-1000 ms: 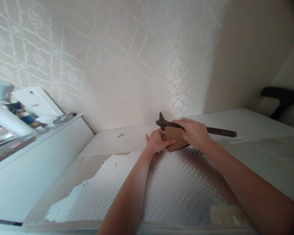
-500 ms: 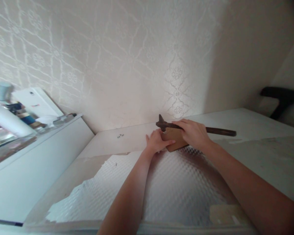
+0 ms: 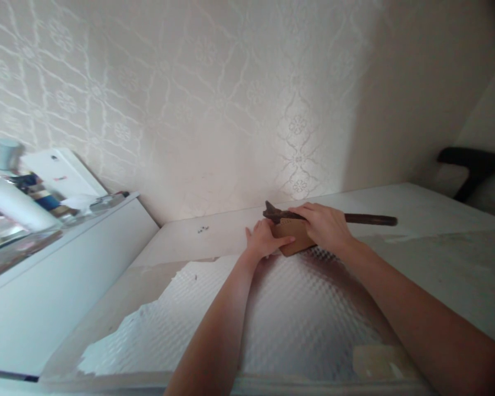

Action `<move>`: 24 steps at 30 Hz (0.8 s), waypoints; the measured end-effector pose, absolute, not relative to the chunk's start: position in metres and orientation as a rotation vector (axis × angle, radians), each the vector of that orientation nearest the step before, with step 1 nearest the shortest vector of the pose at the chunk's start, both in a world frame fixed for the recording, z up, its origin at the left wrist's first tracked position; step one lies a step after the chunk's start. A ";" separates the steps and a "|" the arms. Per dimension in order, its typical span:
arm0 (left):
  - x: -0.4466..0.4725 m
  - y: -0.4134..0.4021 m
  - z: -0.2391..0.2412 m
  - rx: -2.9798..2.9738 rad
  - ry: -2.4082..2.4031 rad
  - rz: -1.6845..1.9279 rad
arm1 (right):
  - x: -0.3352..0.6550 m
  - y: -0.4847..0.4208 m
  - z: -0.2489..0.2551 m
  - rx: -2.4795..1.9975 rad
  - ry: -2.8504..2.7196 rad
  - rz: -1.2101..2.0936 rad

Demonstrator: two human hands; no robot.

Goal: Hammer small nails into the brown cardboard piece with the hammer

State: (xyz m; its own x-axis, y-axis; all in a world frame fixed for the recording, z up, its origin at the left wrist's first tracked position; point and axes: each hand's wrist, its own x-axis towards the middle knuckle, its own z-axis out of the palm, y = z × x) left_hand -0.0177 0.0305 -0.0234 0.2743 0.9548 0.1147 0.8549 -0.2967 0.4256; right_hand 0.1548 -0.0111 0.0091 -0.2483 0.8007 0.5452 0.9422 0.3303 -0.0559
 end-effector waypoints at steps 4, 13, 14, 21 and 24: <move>-0.017 0.031 -0.025 2.272 1.644 0.540 | 0.156 -0.008 0.008 -1.539 -2.065 -0.430; -0.017 0.032 -0.025 2.268 1.673 0.529 | 0.156 -0.007 0.005 -1.496 -2.123 -0.413; -0.017 0.031 -0.025 2.273 1.677 0.522 | 0.156 -0.008 0.006 -1.501 -2.111 -0.415; -0.016 0.031 -0.023 2.275 1.675 0.508 | 0.155 -0.008 0.008 -1.533 -2.116 -0.382; -0.017 0.031 -0.023 2.272 1.665 0.517 | 0.155 -0.008 0.008 -1.543 -2.115 -0.382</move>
